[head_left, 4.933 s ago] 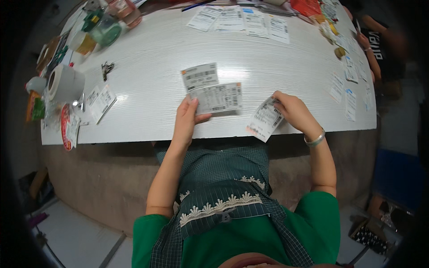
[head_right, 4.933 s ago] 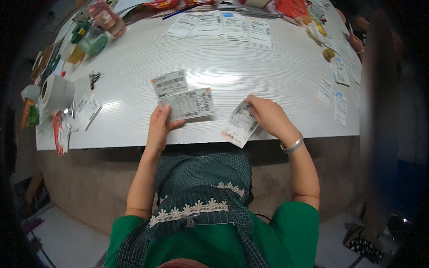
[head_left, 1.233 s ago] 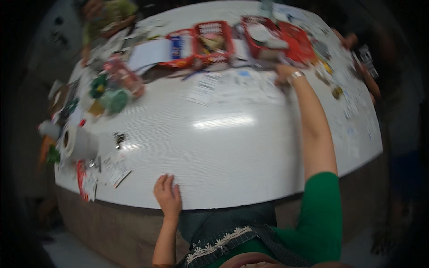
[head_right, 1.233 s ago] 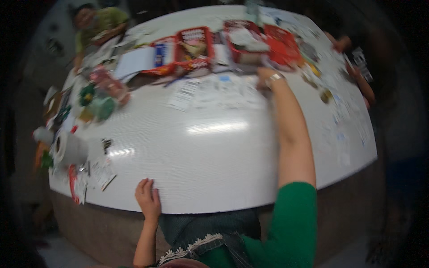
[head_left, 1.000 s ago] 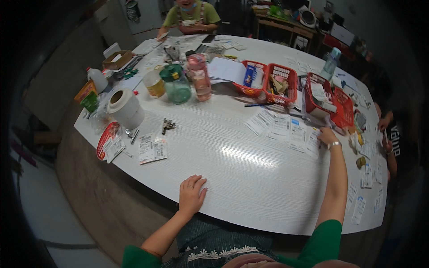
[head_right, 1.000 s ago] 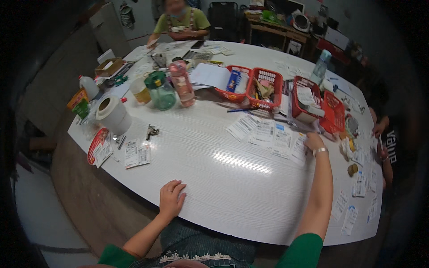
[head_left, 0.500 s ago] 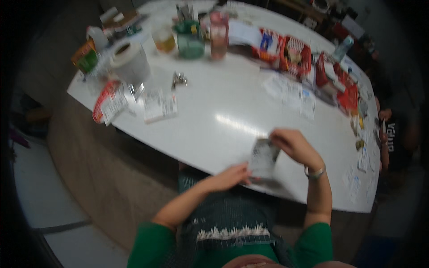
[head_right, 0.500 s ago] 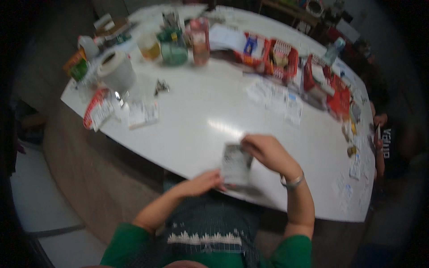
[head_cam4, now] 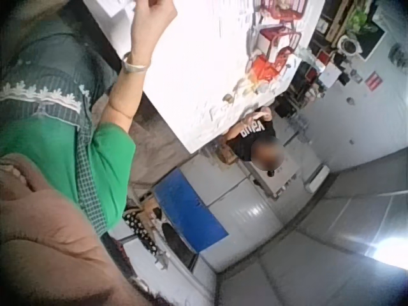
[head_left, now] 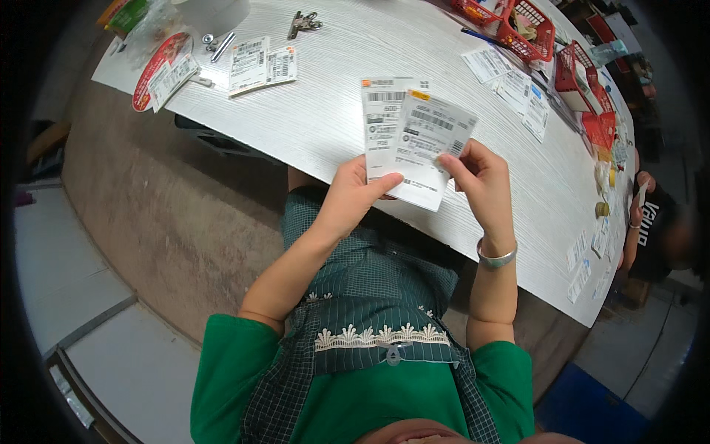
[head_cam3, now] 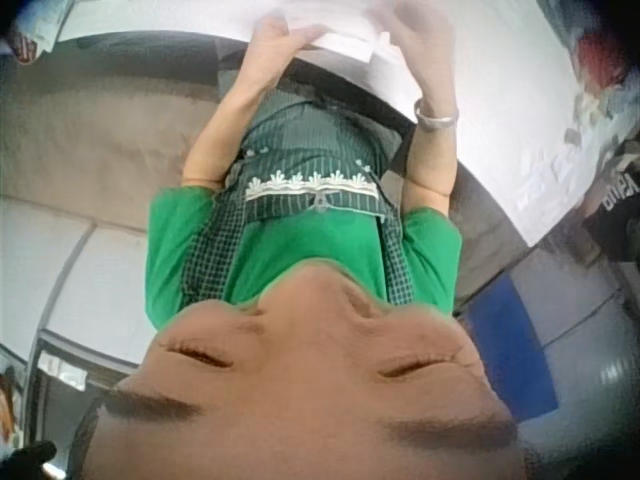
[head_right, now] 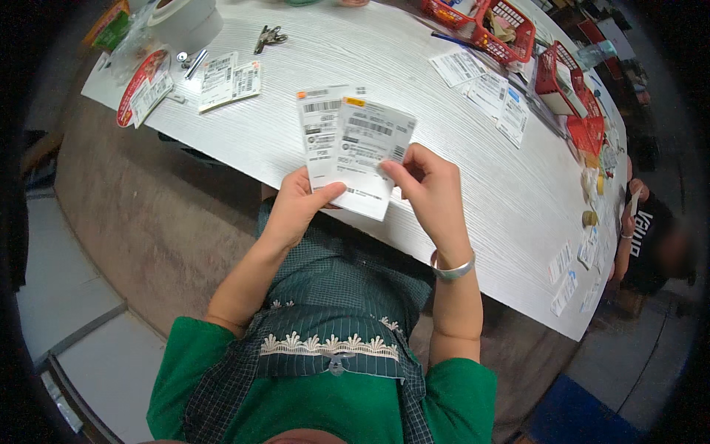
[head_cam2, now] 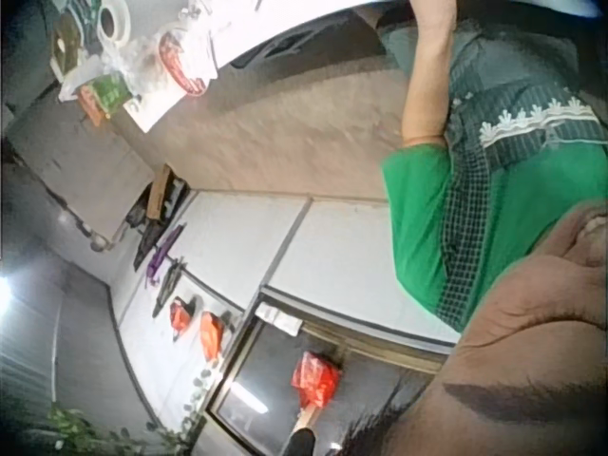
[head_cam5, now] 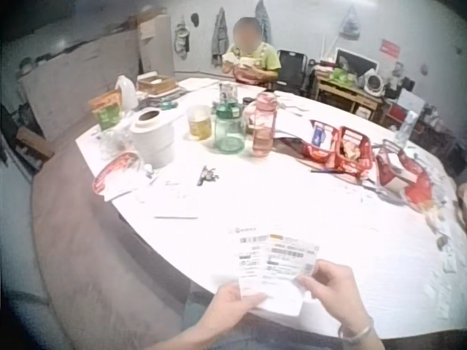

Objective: The person sorts shipping labels by hand on a white table, picking up stacks of labels and arranging them into piles.

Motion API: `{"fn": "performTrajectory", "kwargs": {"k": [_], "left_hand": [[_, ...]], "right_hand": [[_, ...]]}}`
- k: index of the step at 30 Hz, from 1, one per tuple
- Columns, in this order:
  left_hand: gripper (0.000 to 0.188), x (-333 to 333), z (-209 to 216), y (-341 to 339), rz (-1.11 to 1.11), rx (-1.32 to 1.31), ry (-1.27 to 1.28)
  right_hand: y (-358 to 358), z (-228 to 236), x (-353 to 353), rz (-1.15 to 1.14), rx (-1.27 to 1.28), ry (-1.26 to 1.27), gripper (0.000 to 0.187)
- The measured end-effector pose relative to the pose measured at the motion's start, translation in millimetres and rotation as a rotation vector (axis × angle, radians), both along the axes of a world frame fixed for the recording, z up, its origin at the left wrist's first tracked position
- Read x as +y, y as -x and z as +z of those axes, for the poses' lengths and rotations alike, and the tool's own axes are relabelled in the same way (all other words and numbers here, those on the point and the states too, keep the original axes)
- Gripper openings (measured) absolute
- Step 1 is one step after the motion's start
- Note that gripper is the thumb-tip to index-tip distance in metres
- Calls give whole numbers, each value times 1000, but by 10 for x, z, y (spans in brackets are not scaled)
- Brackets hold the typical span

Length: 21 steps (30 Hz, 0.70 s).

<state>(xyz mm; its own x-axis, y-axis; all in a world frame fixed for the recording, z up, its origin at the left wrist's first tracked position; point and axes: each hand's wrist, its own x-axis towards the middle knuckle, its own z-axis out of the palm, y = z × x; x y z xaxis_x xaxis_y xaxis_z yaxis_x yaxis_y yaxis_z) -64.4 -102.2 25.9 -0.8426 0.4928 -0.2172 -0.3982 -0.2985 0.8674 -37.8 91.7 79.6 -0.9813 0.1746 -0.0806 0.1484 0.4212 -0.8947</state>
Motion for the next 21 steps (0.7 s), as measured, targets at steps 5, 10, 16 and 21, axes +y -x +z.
{"fn": "performTrajectory", "kwargs": {"k": [5,10,16,21], "left_hand": [[31,4,-18,11,-43,-60,-20],[31,-16,-75,31,27,-64,-25],[30,-80,-146,76,48,-69,-40],[30,-58,-161,91,20,-52,-32]], "right_hand": [[-33,-29,61,-33,69,-1,14],[-80,-67,285,-165,79,146,13],[-109,-50,298,-181,53,276,10],[-6,-75,172,-129,0,297,11]]}}
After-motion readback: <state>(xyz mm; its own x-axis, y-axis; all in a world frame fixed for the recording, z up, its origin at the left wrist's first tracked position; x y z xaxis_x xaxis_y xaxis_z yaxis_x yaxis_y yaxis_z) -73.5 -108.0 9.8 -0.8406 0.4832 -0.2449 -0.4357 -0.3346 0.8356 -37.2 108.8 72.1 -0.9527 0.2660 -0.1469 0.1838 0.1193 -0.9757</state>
